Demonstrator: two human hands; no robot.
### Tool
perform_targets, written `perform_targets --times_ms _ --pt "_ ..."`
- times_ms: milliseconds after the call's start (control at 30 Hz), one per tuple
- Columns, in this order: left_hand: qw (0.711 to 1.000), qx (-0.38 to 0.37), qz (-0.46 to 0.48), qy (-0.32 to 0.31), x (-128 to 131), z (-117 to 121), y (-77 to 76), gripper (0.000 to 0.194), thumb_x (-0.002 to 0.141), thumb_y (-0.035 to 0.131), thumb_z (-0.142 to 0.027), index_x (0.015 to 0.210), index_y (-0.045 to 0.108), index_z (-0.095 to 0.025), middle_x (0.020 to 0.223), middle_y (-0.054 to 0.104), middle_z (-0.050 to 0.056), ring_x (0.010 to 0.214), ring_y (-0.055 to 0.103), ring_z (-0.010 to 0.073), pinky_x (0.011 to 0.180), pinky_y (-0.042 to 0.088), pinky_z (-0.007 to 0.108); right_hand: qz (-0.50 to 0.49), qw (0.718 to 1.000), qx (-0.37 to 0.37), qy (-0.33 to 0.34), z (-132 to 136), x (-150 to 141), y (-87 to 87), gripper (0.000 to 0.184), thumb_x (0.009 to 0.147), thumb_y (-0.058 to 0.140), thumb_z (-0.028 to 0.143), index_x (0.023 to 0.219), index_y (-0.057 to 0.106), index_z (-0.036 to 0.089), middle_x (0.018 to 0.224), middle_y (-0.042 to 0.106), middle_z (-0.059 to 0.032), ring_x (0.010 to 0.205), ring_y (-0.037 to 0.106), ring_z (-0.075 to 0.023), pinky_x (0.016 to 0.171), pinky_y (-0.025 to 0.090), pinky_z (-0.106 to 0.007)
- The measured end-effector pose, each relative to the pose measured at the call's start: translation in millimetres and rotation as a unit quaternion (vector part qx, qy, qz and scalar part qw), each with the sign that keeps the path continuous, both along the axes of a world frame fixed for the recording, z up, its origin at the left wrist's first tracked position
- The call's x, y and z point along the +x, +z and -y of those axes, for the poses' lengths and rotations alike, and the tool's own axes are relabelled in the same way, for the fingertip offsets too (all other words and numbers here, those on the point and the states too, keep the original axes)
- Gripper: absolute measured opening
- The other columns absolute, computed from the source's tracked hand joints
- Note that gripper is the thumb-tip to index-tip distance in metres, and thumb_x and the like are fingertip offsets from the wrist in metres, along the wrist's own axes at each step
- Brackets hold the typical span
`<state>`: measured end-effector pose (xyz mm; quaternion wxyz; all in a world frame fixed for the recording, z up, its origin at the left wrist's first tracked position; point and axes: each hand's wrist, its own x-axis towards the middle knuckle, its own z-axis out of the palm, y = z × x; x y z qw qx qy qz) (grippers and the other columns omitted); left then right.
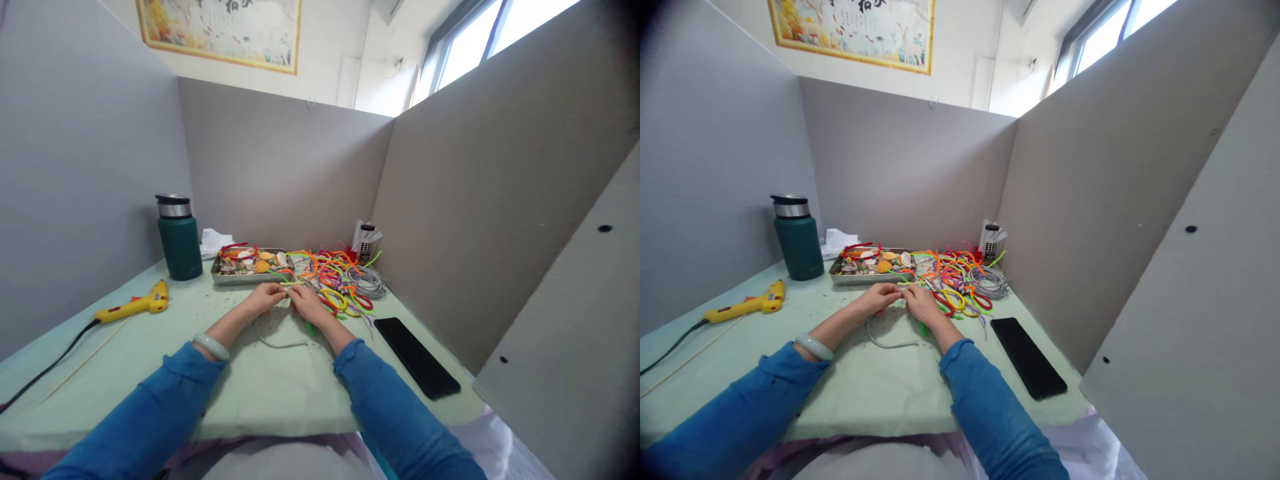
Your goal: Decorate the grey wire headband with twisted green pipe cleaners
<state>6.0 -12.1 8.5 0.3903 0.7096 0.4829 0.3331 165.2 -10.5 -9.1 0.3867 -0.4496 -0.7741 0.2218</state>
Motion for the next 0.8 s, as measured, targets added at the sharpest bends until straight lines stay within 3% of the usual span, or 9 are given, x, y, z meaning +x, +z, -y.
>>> perform_targets --times_ms 800 --pt "1.0 0.001 -0.017 0.011 -1.3 -2.5 -0.2 0.036 0.072 0.055 -0.044 0.087 0.063 -0.011 0.049 0.039 -0.007 0.034 0.027 0.0047 0.036 0.021 0.021 0.008 1.0 -0.001 -0.002 -1.6 0.2 -2.2 0.026 0.088 0.038 0.028 0.073 0.057 0.018 0.057 0.057 0.0008 0.061 0.054 -0.0136 0.059 0.037 -0.023"
